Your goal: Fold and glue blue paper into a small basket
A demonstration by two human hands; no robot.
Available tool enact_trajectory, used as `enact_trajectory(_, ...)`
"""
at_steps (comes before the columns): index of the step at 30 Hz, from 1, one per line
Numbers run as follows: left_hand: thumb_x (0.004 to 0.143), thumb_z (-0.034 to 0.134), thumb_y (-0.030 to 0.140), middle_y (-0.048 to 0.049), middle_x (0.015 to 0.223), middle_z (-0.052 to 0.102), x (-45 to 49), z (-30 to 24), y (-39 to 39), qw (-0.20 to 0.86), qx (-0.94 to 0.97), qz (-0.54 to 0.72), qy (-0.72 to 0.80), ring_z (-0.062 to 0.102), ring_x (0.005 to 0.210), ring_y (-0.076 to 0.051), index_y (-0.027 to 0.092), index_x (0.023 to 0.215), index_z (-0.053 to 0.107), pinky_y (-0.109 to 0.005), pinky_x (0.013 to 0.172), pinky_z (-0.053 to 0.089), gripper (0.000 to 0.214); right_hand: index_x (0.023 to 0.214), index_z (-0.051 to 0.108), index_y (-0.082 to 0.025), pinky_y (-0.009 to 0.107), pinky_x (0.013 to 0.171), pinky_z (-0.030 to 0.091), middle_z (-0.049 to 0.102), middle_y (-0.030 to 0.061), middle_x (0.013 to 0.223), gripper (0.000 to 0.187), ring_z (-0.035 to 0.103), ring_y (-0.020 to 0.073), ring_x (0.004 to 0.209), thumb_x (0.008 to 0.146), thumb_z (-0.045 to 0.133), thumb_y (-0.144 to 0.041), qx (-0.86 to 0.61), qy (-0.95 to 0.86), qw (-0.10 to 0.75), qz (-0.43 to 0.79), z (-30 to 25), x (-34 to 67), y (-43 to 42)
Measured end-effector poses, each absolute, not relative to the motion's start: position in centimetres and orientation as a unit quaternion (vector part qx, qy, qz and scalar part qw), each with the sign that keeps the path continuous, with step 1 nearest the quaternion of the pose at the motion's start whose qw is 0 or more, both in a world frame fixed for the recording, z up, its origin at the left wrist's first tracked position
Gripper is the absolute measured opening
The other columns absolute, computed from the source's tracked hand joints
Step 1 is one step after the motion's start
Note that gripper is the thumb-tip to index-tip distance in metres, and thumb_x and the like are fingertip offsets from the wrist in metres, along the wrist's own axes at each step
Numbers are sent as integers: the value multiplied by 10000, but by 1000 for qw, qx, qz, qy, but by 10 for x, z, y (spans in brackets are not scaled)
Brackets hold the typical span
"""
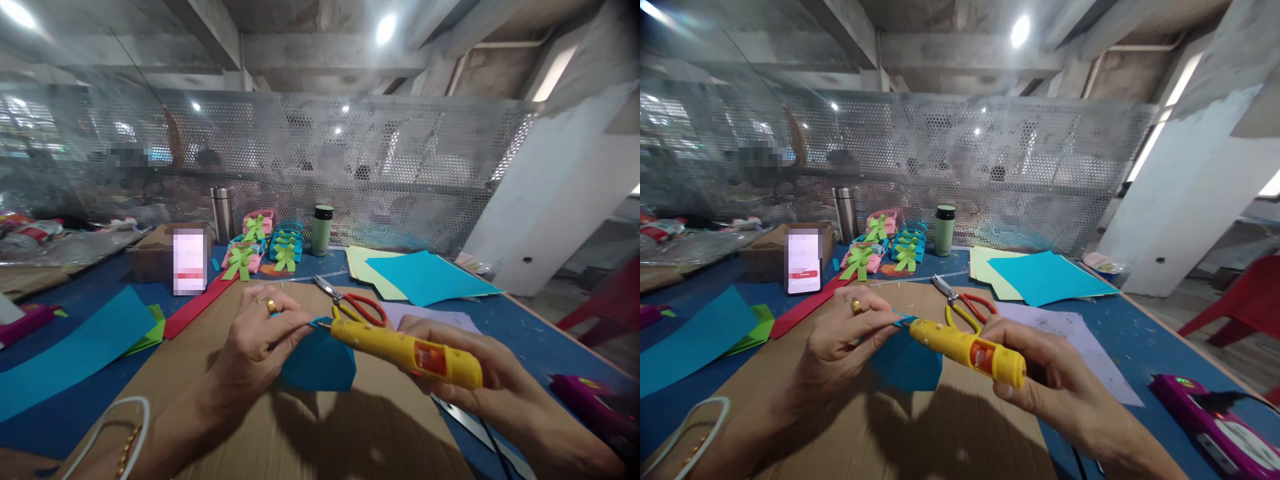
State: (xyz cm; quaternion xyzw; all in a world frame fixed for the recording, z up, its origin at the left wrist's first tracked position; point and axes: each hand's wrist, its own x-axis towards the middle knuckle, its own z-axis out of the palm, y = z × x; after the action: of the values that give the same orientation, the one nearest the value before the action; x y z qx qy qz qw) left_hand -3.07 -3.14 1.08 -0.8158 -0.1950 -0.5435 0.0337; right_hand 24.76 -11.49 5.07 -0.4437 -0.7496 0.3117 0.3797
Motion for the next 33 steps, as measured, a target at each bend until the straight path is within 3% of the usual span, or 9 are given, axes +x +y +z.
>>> enact_trajectory(5,921,621,142,-22,843,656,-31,11,-31,31,-820,-540,-189,568,829,-170,200,961,706,-380,819,410,110,939,720,-315,257,638,522,663,17,884,179,604,197,774,771,741,-373,-441,-751,378,313,52,247,-115)
enact_trajectory(14,926,611,142,-19,865,659,-32,10,-32,32,-821,-536,-195,567,846,-170,222,985,705,-388,834,417,137,939,724,-323,259,513,480,653,19,828,202,582,197,683,759,753,-411,-447,-746,393,298,54,247,-116)
enact_trajectory(21,921,623,169,-15,872,685,-33,9,-31,37,-820,-533,-204,588,850,-182,248,983,717,-396,843,442,138,898,728,-291,247,542,467,619,10,771,199,558,171,657,754,749,-427,-447,-737,404,307,54,246,-117)
enact_trajectory(33,920,617,158,-20,863,684,-33,10,-31,37,-821,-533,-201,585,849,-184,243,994,722,-392,838,446,154,987,737,-312,242,591,468,639,8,815,238,580,174,711,761,766,-382,-444,-720,434,308,49,248,-118)
